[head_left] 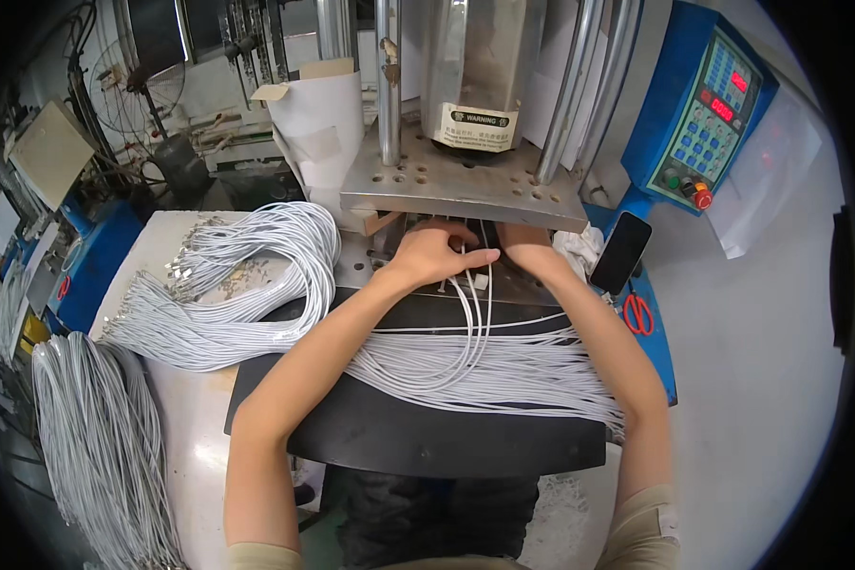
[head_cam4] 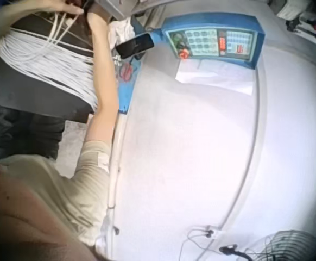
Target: The person repeatedly fits cable ends into a metal fixture by hand, places the fixture into a machine press, removes the fixture, releases the cables, and arranges them on the table.
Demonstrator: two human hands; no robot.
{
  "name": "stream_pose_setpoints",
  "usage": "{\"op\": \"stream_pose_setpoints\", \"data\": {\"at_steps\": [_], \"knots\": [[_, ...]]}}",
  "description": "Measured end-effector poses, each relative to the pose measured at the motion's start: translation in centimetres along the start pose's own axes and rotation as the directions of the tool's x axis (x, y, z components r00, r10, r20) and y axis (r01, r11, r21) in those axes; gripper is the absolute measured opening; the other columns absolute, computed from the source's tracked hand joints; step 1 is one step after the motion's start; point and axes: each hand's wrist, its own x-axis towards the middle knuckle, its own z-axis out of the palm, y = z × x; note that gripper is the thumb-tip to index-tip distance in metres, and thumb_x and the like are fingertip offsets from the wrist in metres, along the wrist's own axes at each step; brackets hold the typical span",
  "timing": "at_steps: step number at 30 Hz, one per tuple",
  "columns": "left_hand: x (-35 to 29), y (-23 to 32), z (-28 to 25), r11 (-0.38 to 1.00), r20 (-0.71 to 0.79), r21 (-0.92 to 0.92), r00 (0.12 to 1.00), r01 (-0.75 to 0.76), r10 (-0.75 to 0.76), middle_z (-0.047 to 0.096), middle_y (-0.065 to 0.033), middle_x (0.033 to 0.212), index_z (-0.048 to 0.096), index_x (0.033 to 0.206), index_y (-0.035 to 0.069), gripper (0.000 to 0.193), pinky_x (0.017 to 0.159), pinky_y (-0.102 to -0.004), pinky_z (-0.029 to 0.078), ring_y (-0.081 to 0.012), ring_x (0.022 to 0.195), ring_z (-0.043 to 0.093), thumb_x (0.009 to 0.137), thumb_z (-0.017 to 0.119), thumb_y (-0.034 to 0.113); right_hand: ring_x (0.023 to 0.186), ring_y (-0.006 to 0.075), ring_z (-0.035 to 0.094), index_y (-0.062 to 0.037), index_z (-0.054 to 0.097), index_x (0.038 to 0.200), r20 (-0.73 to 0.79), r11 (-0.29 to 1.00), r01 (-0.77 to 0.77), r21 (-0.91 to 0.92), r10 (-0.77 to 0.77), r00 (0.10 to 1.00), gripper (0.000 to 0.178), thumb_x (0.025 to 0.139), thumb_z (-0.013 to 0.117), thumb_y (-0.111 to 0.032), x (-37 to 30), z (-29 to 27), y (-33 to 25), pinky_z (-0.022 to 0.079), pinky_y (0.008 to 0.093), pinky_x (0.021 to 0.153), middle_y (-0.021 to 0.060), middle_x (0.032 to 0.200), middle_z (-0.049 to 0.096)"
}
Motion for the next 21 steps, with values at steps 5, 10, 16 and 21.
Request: {"op": "stream_pose_setpoints", "data": {"at_steps": [5,10,16,21], "knots": [[-0.8,-2.1,-0.1,0.887,-0.148,0.386,0.932,-0.253,0.331,0.06,-0.0209,0.142,0.061,0.141,0.004,0.096,0.119,-0.0559,0.027,-0.0378,0.136,0.052,0.085,0.055,0.082,0.136,0.041,0.048,-0.0068,0.055,0.143,0.007,0.962,0.187,-0.199,-0.189,0.982,0.051,0.094,0.058,-0.019,-3.7,-3.3,-5.7,0.035,0.0491,0.116,0.0198,0.139,0.06],[-1.0,-3.3,0.0,0.793,-0.06,0.516,0.91,-0.323,0.41,0.05,-0.021,0.152,0.049,0.149,0.0,0.105,0.122,-0.0573,0.02,-0.0382,0.145,0.041,0.088,0.046,0.085,0.141,0.0416,0.043,-0.0065,0.048,0.149,0.146,0.974,0.137,-0.18,-0.111,0.983,0.061,0.09,0.061,-0.015,-2.7,-4.0,-6.0,0.034,0.0487,0.117,0.0238,0.149,0.051],[-5.3,0.6,-0.6,0.816,-0.019,0.318,0.857,-0.482,0.514,0.058,-0.0192,0.142,0.054,0.141,-0.001,0.092,0.118,-0.0584,0.028,-0.0395,0.134,0.05,0.085,0.063,0.072,0.144,0.0419,0.041,-0.0024,0.041,0.153,0.405,1.0,-0.016,0.004,0.012,0.914,0.073,0.085,0.066,-0.004,-6.7,-10.0,-7.7,0.029,0.0552,0.12,0.0257,0.155,0.043],[-23.7,3.9,3.0,0.375,0.654,0.073,0.328,-0.924,0.682,0.067,-0.0183,0.121,0.065,0.122,0.003,0.071,0.086,-0.0399,0.054,-0.0288,0.101,0.068,0.092,0.058,0.067,0.148,0.0433,0.035,-0.0025,0.043,0.153,0.409,0.909,0.122,0.397,-0.295,0.863,0.075,0.084,0.069,-0.012,-21.3,-19.4,-13.2,0.026,0.0605,0.122,0.0257,0.159,0.038]]}}
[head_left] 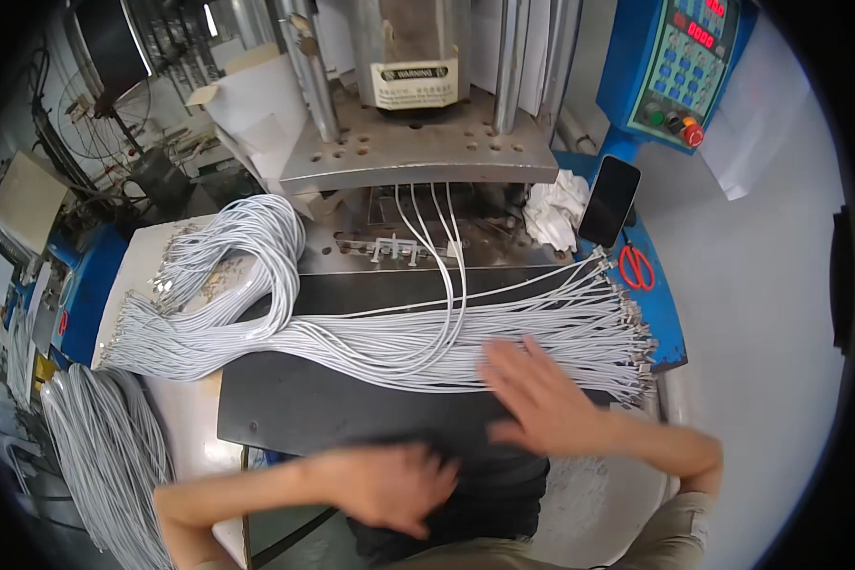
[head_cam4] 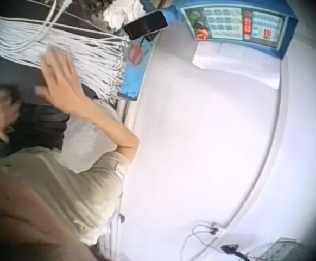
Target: The person repeatedly fits cable ends into a metal fixture by hand, places the fixture into a machine press, removes the fixture, releases the cables, and arranges them on the table.
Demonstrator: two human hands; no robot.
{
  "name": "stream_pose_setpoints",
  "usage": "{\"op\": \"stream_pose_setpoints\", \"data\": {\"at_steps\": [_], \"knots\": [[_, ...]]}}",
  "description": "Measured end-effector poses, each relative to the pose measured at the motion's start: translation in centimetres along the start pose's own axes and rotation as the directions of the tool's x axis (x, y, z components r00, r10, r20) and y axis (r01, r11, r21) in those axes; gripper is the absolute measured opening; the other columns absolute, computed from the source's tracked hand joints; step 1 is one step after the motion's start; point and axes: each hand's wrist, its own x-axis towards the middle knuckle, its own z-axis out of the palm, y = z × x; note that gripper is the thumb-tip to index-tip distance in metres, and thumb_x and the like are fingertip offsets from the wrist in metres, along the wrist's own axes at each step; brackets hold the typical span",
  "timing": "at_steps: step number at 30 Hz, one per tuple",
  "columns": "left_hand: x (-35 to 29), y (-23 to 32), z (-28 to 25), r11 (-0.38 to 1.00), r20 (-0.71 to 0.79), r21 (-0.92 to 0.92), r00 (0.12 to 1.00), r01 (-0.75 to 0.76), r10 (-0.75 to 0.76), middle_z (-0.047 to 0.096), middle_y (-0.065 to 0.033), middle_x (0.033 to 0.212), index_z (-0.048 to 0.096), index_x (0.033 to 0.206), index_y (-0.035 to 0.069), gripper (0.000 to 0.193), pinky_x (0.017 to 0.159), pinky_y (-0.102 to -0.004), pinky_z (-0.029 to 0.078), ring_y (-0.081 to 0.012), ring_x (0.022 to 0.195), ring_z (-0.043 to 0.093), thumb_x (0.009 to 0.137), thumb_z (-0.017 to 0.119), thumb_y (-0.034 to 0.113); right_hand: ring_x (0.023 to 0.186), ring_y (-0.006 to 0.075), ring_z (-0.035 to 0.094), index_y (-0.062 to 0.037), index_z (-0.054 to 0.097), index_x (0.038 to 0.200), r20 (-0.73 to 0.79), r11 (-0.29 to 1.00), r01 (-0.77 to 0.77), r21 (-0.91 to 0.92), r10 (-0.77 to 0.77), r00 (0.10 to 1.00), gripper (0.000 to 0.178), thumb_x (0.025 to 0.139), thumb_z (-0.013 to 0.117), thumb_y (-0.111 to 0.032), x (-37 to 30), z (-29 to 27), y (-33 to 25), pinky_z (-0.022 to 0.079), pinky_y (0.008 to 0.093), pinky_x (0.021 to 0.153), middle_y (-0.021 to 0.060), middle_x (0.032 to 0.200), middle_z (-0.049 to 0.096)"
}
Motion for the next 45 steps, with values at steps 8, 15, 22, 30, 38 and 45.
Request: {"op": "stream_pose_setpoints", "data": {"at_steps": [8,15,22,30,38,45], "knots": [[-9.7,8.4,9.2,-0.462,0.506,-0.836,0.092,0.296,-0.857,0.076,-0.0177,0.087,0.072,0.103,-0.006,0.052,0.059,-0.0314,0.054,-0.0239,0.066,0.07,0.108,0.047,0.039,0.147,0.0398,0.039,-0.0085,0.054,0.148,0.03,0.909,-0.1,-0.404,0.123,0.992,0.075,0.075,0.07,-0.012,-6.6,1.8,-0.4,0.027,0.0659,0.119,0.0235,0.156,0.043],[-9.5,8.8,9.7,-0.69,0.687,-0.723,0.066,-0.037,-0.724,0.076,-0.0206,0.084,0.071,0.099,-0.009,0.064,0.053,-0.0282,0.054,-0.0239,0.059,0.07,0.111,0.038,0.045,0.146,0.0404,0.041,-0.0082,0.053,0.148,0.018,0.909,-0.098,-0.406,0.114,0.993,0.079,0.071,0.071,-0.01,-6.6,1.5,-0.8,0.029,0.0661,0.118,0.0246,0.154,0.045],[-9.2,8.8,8.8,-0.732,0.731,-0.68,0.046,-0.03,-0.681,0.075,-0.0198,0.084,0.07,0.099,-0.008,0.071,0.052,-0.0287,0.053,-0.0249,0.059,0.071,0.11,0.036,0.053,0.147,0.0413,0.038,-0.0067,0.05,0.15,0.051,0.934,-0.102,-0.342,0.127,0.991,0.094,0.063,0.082,-0.018,-6.5,1.0,-1.0,0.026,0.0666,0.118,0.0255,0.157,0.042],[-9.0,9.3,8.5,-0.722,0.717,-0.687,0.083,-0.078,-0.692,0.076,-0.0185,0.087,0.07,0.101,-0.007,0.072,0.058,-0.0275,0.055,-0.0234,0.065,0.073,0.108,0.039,0.058,0.149,0.0413,0.035,-0.0071,0.049,0.151,0.109,0.916,-0.089,-0.39,0.142,0.984,0.107,0.055,0.09,-0.028,-6.1,0.1,-1.8,0.023,0.0662,0.12,0.0257,0.158,0.038],[-2.3,7.2,4.3,-0.338,0.485,-0.874,0.634,0.348,-0.602,0.075,-0.0062,0.09,0.072,0.11,0.003,0.037,0.067,-0.0263,0.056,-0.016,0.074,0.07,0.107,0.058,0.037,0.113,0.0366,0.068,-0.007,0.025,0.161,0.211,0.542,-0.401,0.738,0.38,0.901,0.096,0.086,0.083,-0.022,0.4,-5.9,-2.0,0.055,0.046,0.097,0.0264,0.138,0.06],[6.2,2.9,1.4,0.61,-0.495,-0.748,0.831,-0.26,-0.252,0.064,-0.0177,0.128,0.064,0.123,0.003,0.029,0.097,-0.0443,0.053,-0.0352,0.114,0.063,0.094,0.065,0.004,0.072,0.0234,0.076,-0.0016,0.037,0.154,0.588,-0.043,-0.604,0.796,0.289,0.755,0.065,0.098,0.067,-0.017,11.0,-2.9,5.6,0.061,0.0317,0.055,0.0275,0.098,0.074]]}}
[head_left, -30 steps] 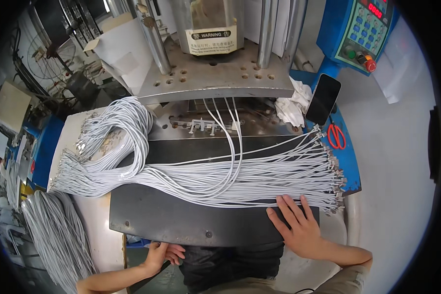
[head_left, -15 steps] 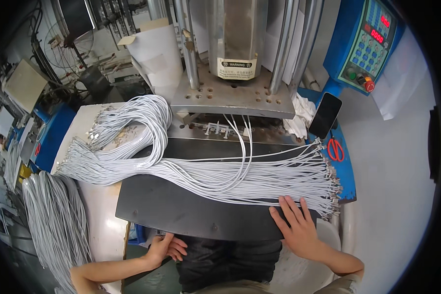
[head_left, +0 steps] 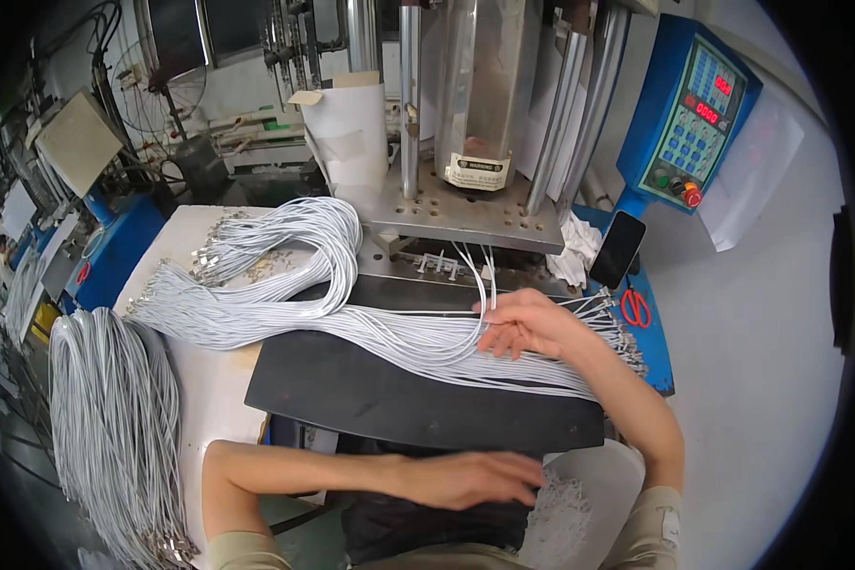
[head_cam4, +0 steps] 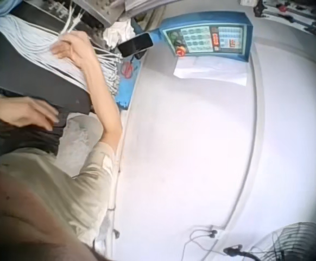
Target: The person repeatedly fits cable ends into a metal fixture by hand, places the fixture into a machine press, removes the fixture, releases the cables, and arranges them on the table.
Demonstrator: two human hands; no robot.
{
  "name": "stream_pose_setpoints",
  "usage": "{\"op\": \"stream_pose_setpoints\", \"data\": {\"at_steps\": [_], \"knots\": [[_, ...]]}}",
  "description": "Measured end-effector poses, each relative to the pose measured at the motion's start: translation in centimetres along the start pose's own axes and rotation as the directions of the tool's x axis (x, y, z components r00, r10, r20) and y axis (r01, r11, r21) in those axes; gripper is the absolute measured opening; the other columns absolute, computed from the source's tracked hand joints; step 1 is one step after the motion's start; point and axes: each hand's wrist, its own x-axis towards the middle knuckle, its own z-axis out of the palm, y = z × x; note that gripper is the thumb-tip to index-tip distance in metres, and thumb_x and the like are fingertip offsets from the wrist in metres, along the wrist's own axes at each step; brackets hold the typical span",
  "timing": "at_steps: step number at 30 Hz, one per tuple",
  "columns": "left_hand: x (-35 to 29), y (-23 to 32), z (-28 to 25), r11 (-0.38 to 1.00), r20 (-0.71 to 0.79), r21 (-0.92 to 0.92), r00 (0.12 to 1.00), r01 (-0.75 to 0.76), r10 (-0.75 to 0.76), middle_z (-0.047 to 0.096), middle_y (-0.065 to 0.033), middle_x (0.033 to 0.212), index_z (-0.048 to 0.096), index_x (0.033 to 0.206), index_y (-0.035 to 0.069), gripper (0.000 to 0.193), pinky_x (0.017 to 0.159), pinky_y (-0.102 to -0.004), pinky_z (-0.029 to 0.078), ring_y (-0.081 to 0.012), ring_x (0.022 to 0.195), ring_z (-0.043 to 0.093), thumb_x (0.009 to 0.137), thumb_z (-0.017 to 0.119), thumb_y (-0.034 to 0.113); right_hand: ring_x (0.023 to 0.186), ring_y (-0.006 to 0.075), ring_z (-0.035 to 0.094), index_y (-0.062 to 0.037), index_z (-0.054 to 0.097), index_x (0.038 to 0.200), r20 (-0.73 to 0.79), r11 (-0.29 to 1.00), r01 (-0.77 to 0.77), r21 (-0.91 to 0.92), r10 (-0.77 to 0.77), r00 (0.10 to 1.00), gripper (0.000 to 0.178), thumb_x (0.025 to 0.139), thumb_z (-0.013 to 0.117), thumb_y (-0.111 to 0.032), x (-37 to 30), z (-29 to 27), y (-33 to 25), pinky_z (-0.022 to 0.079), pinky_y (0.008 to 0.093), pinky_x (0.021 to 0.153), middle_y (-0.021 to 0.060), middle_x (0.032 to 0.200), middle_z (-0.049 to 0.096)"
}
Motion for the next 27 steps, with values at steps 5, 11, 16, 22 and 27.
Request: {"op": "stream_pose_setpoints", "data": {"at_steps": [5,11,16,22,27], "knots": [[-3.8,0.2,-11.1,0.68,-0.32,0.577,0.891,0.452,-0.321,0.061,-0.0204,0.137,0.059,0.135,0.001,0.054,0.114,-0.0465,0.044,-0.0387,0.135,0.053,0.083,0.057,-0.014,0.066,0.0215,0.075,-0.0007,0.053,0.139,0.161,0.913,0.333,-0.238,-0.301,0.94,0.046,0.098,0.066,-0.017,0.6,2.6,-1.5,0.056,0.0297,0.049,0.0212,0.094,0.076],[-4.8,-1.2,-20.1,0.212,-0.285,0.865,0.794,0.454,-0.537,0.069,-0.0157,0.101,0.069,0.114,0.002,0.027,0.108,-0.0462,0.047,-0.0365,0.11,0.063,0.089,0.071,0.013,0.06,0.0154,0.071,0.0,0.072,0.109,-0.014,0.061,0.09,-0.994,-0.892,0.453,0.021,0.097,0.066,-0.015,12.3,2.6,0.6,0.05,0.0295,0.046,0.0091,0.072,0.073],[-4.8,-0.8,-20.7,0.306,-0.307,0.792,0.777,0.529,-0.549,0.067,-0.012,0.091,0.069,0.103,0.003,0.02,0.109,-0.0478,0.047,-0.0355,0.099,0.063,0.088,0.074,0.015,0.058,0.0109,0.067,-0.0013,0.077,0.098,-0.186,0.587,0.471,-0.659,-0.733,0.654,0.019,0.097,0.069,-0.019,4.5,5.6,-1.7,0.051,0.0275,0.05,0.0073,0.065,0.07],[-7.4,-2.8,-19.5,0.382,-0.406,0.83,0.91,0.407,-0.086,0.066,-0.0143,0.098,0.065,0.1,0.0,0.015,0.111,-0.0479,0.046,-0.0385,0.108,0.062,0.092,0.072,0.011,0.072,0.0083,0.066,-0.0027,0.073,0.115,0.424,0.608,0.346,-0.714,-0.018,0.906,0.026,0.098,0.072,-0.023,-4.0,0.1,-5.6,0.054,0.0258,0.065,0.0041,0.084,0.074],[-7.4,-3.3,-19.4,0.421,-0.482,0.781,0.874,0.461,-0.064,0.067,-0.0182,0.109,0.063,0.097,-0.002,0.013,0.111,-0.0483,0.046,-0.0423,0.119,0.061,0.095,0.069,0.009,0.098,0.0264,0.07,-0.0018,0.061,0.13,0.5,-0.38,0.337,-0.861,-0.754,0.427,0.043,0.095,0.071,-0.026,2.0,2.7,-0.9,0.056,0.0388,0.084,0.0137,0.104,0.072]]}}
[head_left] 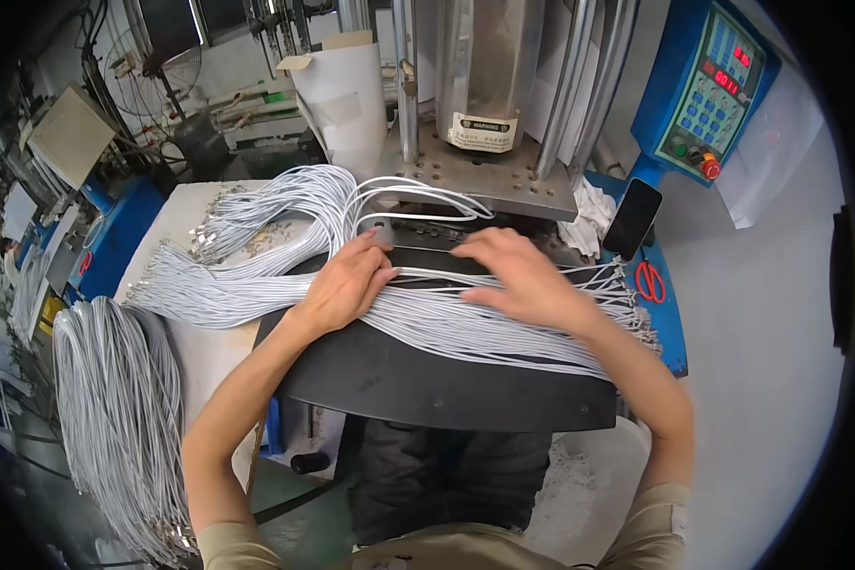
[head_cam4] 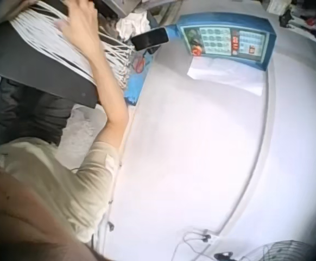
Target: The person repeatedly fits cable ends into a metal fixture by hand, places the fixture into a machine press, removes the fixture, releases the cables, and arranges them on the table.
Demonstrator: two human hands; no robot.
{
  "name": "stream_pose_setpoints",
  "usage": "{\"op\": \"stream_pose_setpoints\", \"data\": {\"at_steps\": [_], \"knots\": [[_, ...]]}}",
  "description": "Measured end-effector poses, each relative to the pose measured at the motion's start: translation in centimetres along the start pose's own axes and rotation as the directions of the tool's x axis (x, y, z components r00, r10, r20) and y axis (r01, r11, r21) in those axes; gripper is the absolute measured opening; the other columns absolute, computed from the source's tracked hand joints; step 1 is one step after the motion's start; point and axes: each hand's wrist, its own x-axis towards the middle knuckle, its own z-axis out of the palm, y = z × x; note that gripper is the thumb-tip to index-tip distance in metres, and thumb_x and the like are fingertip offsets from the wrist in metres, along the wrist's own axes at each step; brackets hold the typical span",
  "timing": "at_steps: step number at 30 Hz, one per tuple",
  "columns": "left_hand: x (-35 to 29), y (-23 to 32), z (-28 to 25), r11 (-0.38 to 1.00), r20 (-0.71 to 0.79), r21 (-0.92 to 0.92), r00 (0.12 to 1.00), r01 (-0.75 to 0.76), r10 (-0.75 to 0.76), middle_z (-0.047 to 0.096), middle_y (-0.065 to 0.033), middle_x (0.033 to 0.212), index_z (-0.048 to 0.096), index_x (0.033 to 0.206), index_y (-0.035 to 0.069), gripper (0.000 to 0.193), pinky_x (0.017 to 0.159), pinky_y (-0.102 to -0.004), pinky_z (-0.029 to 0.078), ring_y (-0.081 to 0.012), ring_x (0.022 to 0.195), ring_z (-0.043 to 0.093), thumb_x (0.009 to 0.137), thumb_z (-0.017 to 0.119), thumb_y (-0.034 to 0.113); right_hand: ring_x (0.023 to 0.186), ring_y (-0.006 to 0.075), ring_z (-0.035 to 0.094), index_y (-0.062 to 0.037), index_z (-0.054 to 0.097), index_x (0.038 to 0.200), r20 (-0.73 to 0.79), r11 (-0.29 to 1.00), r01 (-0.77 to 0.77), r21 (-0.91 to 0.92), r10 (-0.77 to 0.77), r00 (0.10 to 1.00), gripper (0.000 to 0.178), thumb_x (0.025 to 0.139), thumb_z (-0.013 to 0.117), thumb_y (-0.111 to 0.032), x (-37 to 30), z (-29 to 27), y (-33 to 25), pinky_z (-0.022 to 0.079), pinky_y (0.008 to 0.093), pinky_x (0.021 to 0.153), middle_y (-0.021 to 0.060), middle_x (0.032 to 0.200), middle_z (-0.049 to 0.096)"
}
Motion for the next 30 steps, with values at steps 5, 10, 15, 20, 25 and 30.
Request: {"op": "stream_pose_setpoints", "data": {"at_steps": [5,10,15,20,25,30], "knots": [[-0.2,-0.2,0.4,1.0,-0.007,0.015,1.0,-0.012,0.012,0.068,-0.019,0.109,0.061,0.095,-0.001,0.02,0.107,-0.0485,0.048,-0.0454,0.119,0.06,0.095,0.07,0.016,0.092,0.0389,0.071,-0.0018,0.062,0.116,0.238,0.959,-0.283,0.018,0.271,0.933,0.031,0.091,0.07,-0.019,0.7,5.1,-0.4,0.056,0.0507,0.079,0.0179,0.092,0.072],[-0.3,0.2,0.1,0.999,0.012,-0.019,0.999,0.043,-0.043,0.068,-0.0184,0.11,0.061,0.096,-0.001,0.025,0.104,-0.0492,0.05,-0.0449,0.12,0.061,0.091,0.075,0.018,0.078,0.0389,0.072,-0.0067,0.064,0.101,0.271,0.815,-0.509,-0.276,0.574,0.772,0.018,0.084,0.068,-0.011,-3.4,0.4,1.5,0.056,0.0506,0.071,0.0149,0.079,0.072],[-0.7,-0.1,0.1,0.998,0.019,-0.041,0.998,0.053,-0.052,0.068,-0.0175,0.106,0.06,0.091,-0.001,0.025,0.107,-0.0481,0.049,-0.0417,0.115,0.063,0.08,0.08,0.01,0.079,0.0332,0.069,-0.0111,0.067,0.097,-0.001,0.801,-0.55,-0.237,0.566,0.825,0.022,0.077,0.071,-0.006,-8.4,-8.4,-0.1,0.053,0.0453,0.08,0.0093,0.079,0.07],[-0.5,-0.3,0.8,0.997,-0.019,-0.059,0.999,0.041,-0.042,0.069,-0.0156,0.1,0.059,0.084,-0.001,0.021,0.112,-0.0472,0.047,-0.0345,0.104,0.067,0.073,0.077,0.002,0.096,0.0313,0.064,-0.0109,0.068,0.096,0.039,0.749,-0.491,-0.445,0.564,0.825,0.023,0.074,0.071,-0.002,-12.4,-11.0,-0.1,0.045,0.0489,0.097,0.0075,0.09,0.069],[0.0,-0.5,0.0,0.961,-0.132,-0.276,0.99,0.004,-0.042,0.069,-0.016,0.091,0.062,0.09,0.0,0.023,0.098,-0.0448,0.053,-0.0343,0.1,0.07,0.075,0.078,0.006,0.106,0.0314,0.061,-0.0091,0.068,0.096,0.011,0.635,-0.355,-0.686,0.497,0.868,0.023,0.076,0.068,0.001,-16.3,-9.4,2.3,0.042,0.0538,0.097,0.0097,0.102,0.066],[1.7,7.8,-1.8,0.955,0.116,-0.182,0.97,0.233,-0.215,0.07,-0.0087,0.08,0.068,0.089,0.0,0.018,0.069,-0.0312,0.052,-0.0169,0.076,0.068,0.08,0.081,0.008,0.107,0.0333,0.058,-0.0066,0.065,0.102,-0.148,0.638,-0.575,-0.512,0.594,0.791,0.024,0.079,0.065,0.0,-13.3,-11.4,0.7,0.045,0.0505,0.097,0.0121,0.106,0.062]]}}
